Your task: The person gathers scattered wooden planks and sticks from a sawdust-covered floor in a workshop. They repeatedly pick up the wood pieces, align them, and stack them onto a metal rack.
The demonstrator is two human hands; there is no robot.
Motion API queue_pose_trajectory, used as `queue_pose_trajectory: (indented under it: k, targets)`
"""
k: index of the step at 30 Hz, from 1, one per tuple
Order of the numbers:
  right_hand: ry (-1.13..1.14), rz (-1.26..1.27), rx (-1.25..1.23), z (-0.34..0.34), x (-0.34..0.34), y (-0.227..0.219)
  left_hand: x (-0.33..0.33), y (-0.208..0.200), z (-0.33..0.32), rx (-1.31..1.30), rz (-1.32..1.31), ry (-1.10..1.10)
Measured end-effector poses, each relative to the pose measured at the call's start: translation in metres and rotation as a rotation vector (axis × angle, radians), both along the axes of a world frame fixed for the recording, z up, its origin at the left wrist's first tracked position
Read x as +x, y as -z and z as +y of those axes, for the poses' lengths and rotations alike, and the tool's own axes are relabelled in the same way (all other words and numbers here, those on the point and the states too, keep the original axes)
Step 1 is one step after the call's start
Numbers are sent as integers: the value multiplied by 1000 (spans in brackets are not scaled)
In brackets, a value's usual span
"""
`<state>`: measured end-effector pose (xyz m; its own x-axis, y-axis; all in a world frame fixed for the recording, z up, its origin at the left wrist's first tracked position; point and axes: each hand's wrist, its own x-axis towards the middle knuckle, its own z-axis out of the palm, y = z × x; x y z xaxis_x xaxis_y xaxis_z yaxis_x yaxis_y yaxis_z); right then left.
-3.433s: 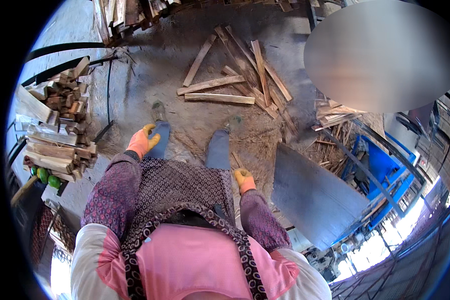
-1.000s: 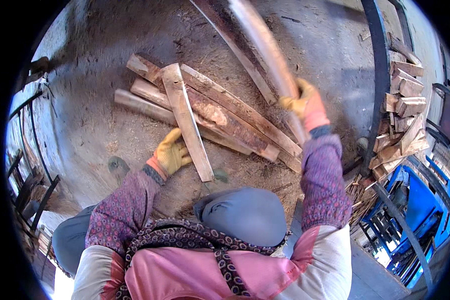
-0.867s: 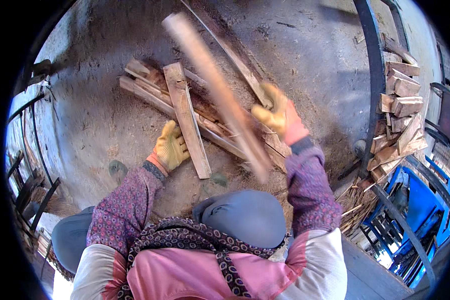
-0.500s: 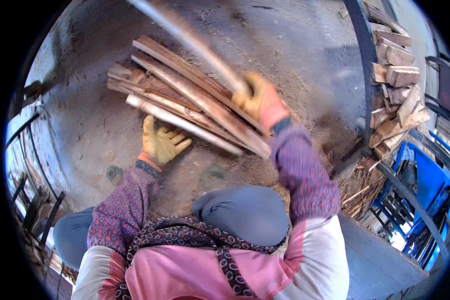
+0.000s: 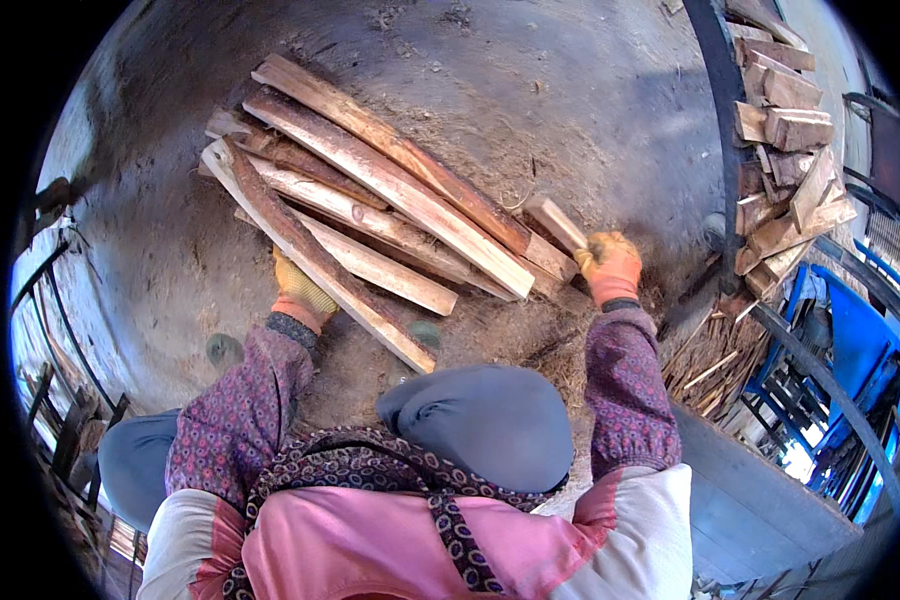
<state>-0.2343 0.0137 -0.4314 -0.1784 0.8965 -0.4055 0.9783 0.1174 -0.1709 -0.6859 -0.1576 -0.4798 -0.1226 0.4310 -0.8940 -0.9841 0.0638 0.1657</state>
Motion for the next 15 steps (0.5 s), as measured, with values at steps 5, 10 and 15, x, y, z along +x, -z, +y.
queue_pose_trajectory:
  k: [5,10,15]
  targets:
    - [-43,685,-70,54,-105,-36,-12,4,-16,-46,-5,9]
    - [-114,490,-288,74,-196,-1,5,-5,4,65,-83,-23]
    - [-158,143,-603,54,-238,2,-9,-37,10,145,-270,162]
